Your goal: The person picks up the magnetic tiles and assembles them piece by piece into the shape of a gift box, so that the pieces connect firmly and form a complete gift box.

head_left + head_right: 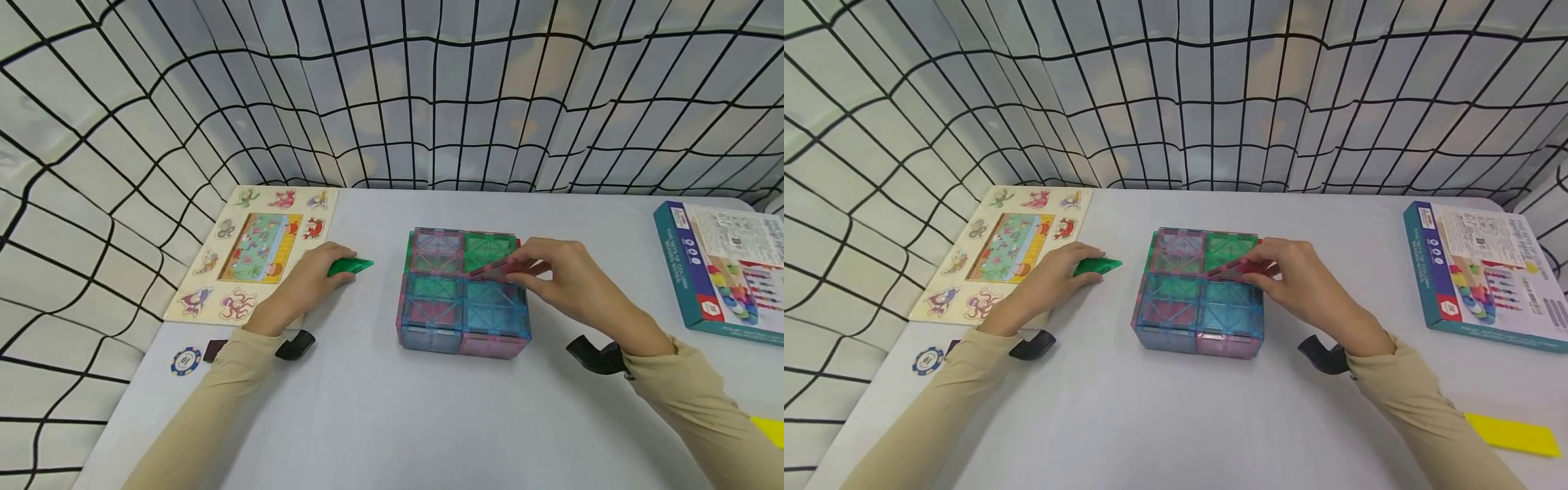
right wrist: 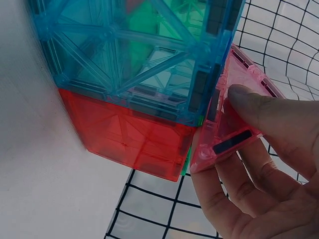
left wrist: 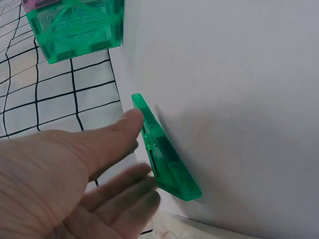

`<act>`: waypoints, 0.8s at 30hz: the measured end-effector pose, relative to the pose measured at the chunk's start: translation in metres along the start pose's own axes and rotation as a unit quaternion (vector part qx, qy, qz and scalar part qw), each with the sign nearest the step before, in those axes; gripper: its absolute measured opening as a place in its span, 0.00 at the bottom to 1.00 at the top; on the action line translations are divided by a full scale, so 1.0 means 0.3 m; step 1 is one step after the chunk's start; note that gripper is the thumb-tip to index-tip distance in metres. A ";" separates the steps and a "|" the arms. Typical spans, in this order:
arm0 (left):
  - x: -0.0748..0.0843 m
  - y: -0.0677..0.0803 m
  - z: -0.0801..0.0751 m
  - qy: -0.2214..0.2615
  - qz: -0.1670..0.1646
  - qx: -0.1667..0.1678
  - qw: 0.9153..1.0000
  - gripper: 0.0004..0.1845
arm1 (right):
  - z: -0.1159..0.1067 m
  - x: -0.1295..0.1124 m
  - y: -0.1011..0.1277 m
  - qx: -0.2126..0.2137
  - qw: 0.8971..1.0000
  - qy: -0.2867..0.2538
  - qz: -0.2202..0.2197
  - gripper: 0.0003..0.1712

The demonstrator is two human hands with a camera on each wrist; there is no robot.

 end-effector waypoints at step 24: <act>0.072 -0.015 0.054 0.095 -0.024 -0.022 0.995 0.27 | 0.003 -0.001 0.004 0.004 1.000 0.006 -0.005 0.12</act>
Point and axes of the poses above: each hand's wrist, its own y-axis away from the middle knuckle, its own z-axis out of the palm, x = y × z, the point moved 5 cm from there along -y, towards the middle knuckle, and after that the axes turned 8 degrees about -z, right-handed, at the moved point
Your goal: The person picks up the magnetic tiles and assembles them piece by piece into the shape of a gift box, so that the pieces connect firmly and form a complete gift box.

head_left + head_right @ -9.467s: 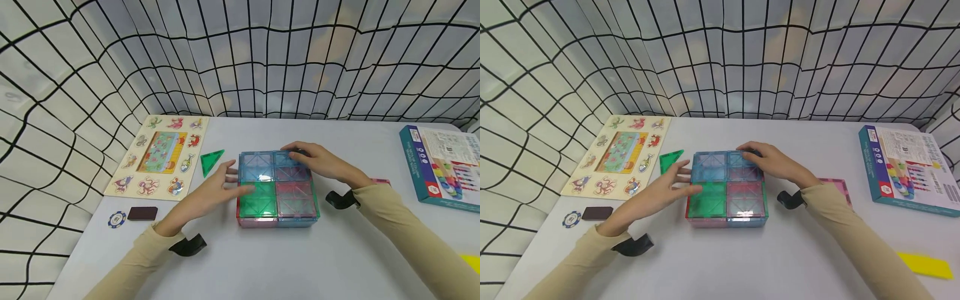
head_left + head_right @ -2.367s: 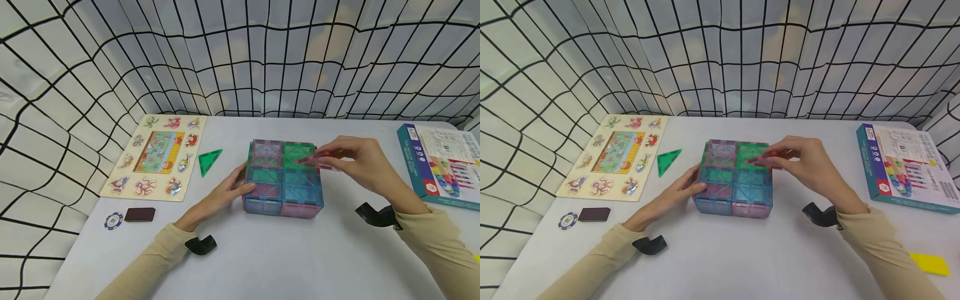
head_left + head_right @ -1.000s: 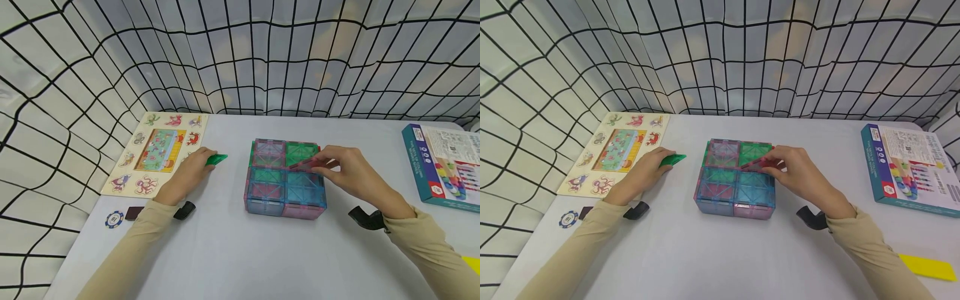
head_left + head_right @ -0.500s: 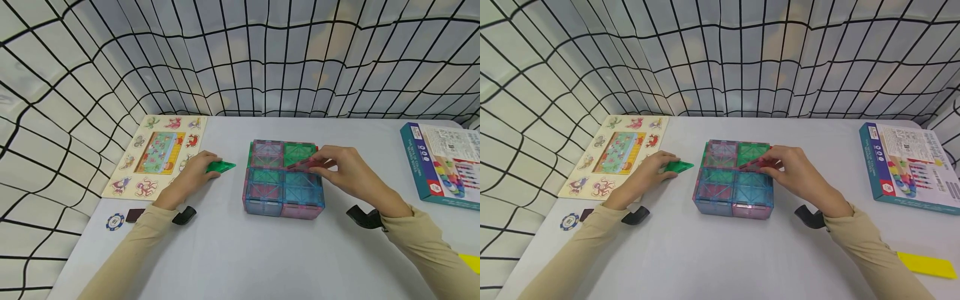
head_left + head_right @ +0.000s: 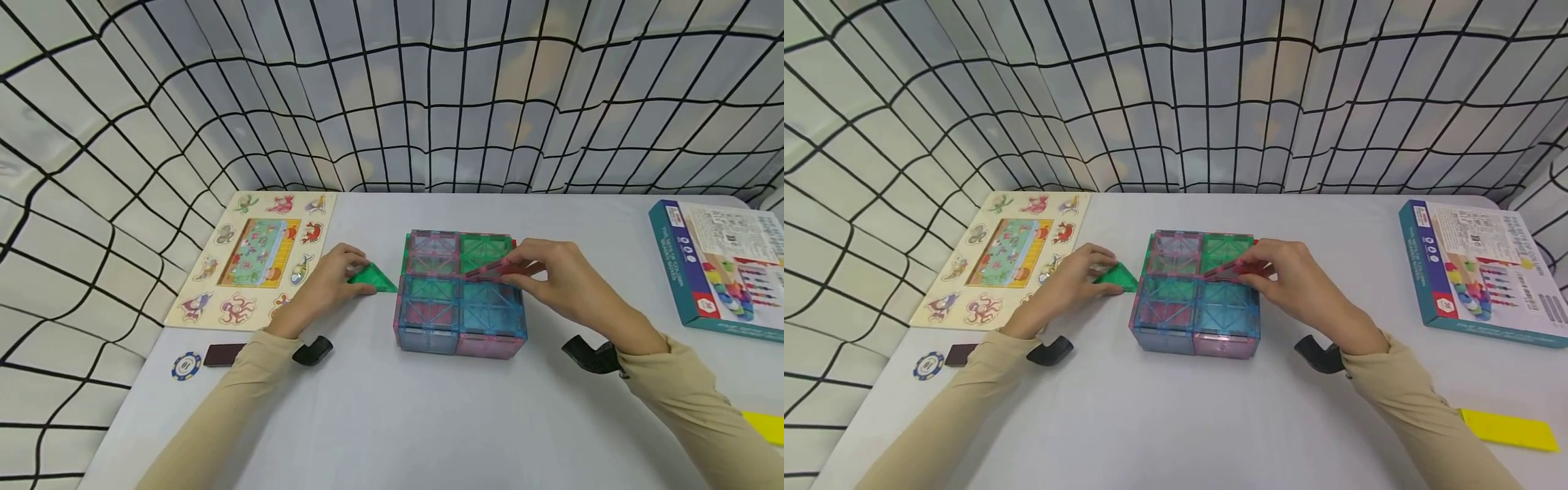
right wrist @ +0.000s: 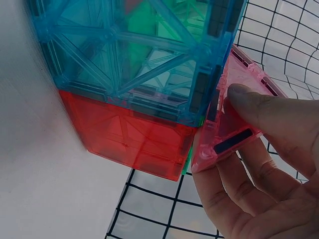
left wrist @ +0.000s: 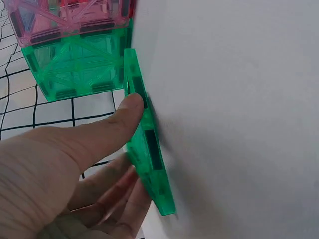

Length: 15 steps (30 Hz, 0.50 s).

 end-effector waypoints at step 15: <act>0.035 0.069 -0.114 0.016 0.054 0.100 0.993 0.11 | -0.003 0.000 0.004 0.004 1.000 0.009 0.003 0.13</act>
Point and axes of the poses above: each hand's wrist, its own y-axis away from the middle knuckle, its own z-axis out of the palm, x = y × z, the point moved 5 cm from there along -y, towards the middle knuckle, and after that the axes turned 8 degrees about -z, right-handed, at the moved point
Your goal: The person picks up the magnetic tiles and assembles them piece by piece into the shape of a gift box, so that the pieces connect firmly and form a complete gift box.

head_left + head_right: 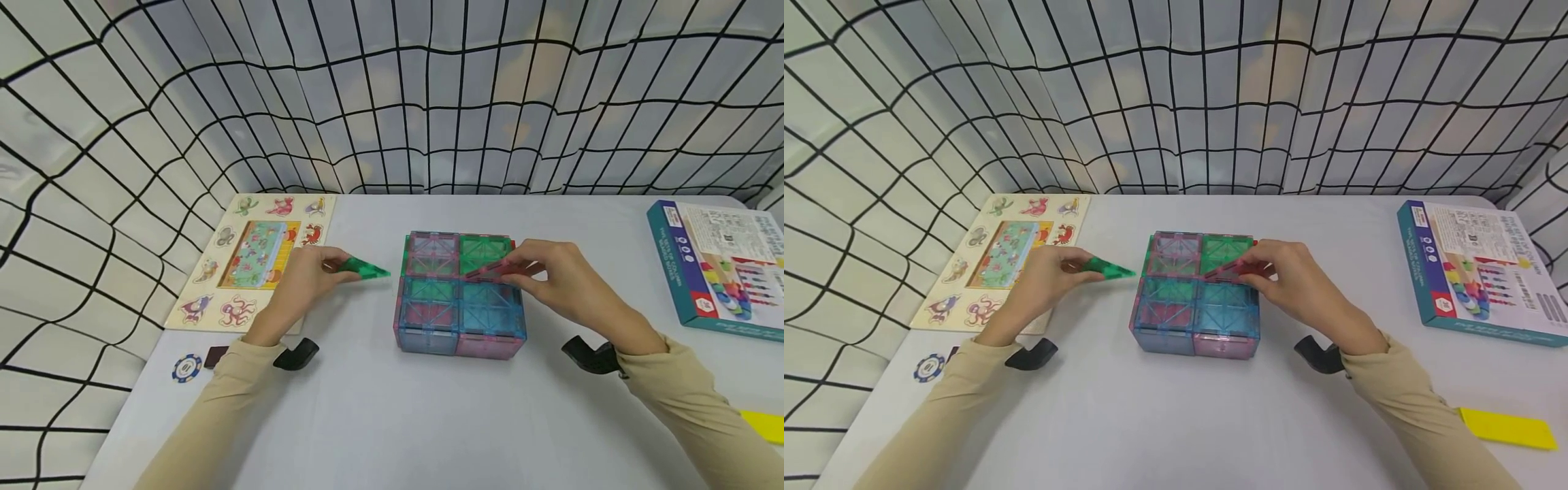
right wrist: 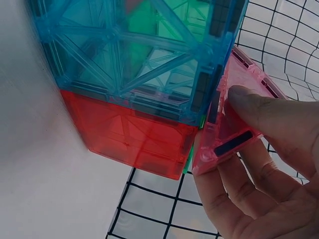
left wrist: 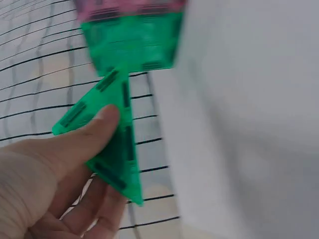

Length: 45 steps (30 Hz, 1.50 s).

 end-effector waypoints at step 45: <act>0.258 -0.006 0.094 0.080 0.137 -0.053 0.986 0.29 | -0.075 0.020 0.044 0.011 0.999 0.027 0.043 0.17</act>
Point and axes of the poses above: each hand's wrist, its own y-axis away from the middle knuckle, its own z-axis out of the palm, x = y × z, the point moved 5 cm from there along -y, towards the middle knuckle, and after that the axes turned 8 degrees about -z, right-handed, at the moved point
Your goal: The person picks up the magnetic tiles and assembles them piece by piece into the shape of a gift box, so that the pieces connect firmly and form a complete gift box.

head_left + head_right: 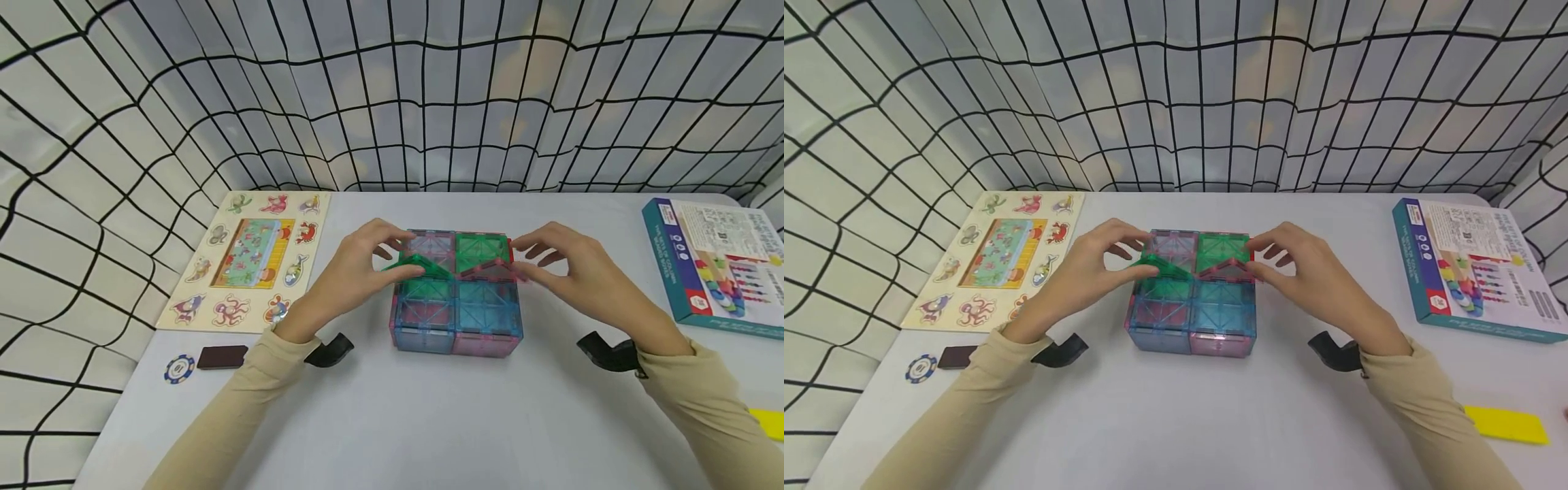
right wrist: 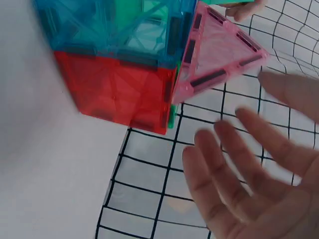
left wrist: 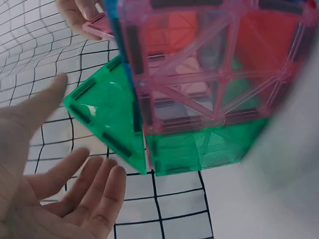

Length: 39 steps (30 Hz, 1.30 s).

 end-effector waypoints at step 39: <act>-0.217 0.051 0.183 0.105 -0.112 -0.085 0.984 0.56 | 0.290 0.110 0.096 -0.021 0.978 -0.162 0.131 0.56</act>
Point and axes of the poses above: each hand's wrist, its own y-axis away from the middle knuckle, its own z-axis out of the palm, x = y × z, the point moved 5 cm from there along -y, towards the middle knuckle, and after that the axes turned 8 degrees about -z, right-handed, at the moved point
